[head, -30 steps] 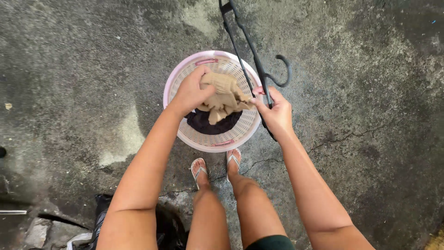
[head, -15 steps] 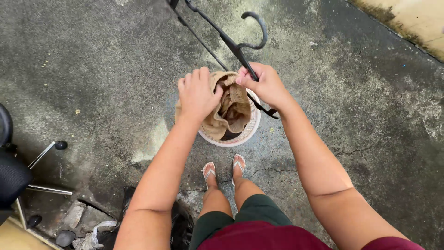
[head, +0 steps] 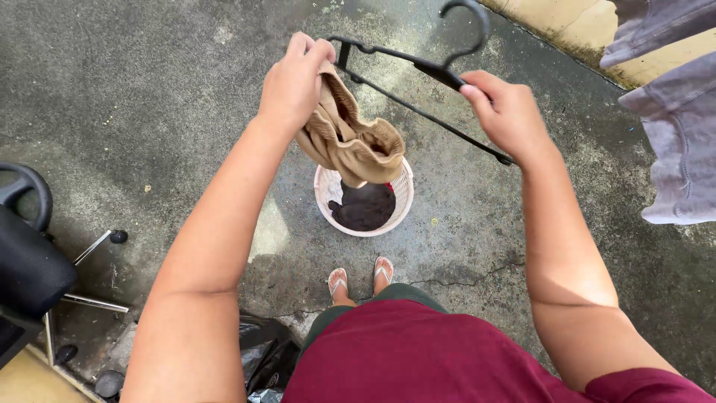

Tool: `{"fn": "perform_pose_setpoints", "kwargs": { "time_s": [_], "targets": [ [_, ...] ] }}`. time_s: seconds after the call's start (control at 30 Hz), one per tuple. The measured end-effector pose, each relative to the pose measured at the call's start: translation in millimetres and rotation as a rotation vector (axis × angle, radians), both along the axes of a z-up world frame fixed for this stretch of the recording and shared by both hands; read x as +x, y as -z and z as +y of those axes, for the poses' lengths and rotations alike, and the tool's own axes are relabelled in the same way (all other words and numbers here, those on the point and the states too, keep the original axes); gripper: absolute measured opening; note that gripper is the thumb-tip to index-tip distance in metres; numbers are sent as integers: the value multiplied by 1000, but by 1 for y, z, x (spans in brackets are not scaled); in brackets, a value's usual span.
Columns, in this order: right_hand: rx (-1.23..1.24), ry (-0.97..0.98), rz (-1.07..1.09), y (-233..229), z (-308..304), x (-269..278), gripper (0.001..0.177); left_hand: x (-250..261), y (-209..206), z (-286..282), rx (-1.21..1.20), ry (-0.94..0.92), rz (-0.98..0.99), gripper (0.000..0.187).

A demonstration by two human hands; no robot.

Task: Hanging laundry items on a clothesline using plastic hangers.

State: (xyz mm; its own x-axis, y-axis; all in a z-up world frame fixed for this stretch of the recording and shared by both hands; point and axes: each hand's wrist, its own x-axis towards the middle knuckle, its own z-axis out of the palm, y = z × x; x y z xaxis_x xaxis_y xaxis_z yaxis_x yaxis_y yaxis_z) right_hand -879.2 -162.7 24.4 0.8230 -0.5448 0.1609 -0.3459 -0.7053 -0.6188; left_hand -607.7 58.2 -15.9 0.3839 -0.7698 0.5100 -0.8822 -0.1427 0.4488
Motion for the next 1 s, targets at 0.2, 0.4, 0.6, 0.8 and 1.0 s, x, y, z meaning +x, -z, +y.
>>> {"fn": "perform_pose_setpoints", "kwargs": {
  "time_s": [0.2,0.4,0.6,0.8,1.0],
  "targets": [
    [-101,-69,-87,-7,-18,-71,23,15,-4,-16,-66,-206,-384,17],
    [-277,-119,-119,-48,8,-76,21,39,-10,-16,-61,-305,-568,20],
    [-379,-174,-133,-50,18,-40,20,26,-41,-6,-29,-328,-575,22],
    [-329,-321,-253,-11,8,26,20,-11,-81,-10,-51,29,-359,24],
    [-359,-219,-593,-10,1,40,17,-27,-121,-2,-9,214,-402,35]
  ]
}}
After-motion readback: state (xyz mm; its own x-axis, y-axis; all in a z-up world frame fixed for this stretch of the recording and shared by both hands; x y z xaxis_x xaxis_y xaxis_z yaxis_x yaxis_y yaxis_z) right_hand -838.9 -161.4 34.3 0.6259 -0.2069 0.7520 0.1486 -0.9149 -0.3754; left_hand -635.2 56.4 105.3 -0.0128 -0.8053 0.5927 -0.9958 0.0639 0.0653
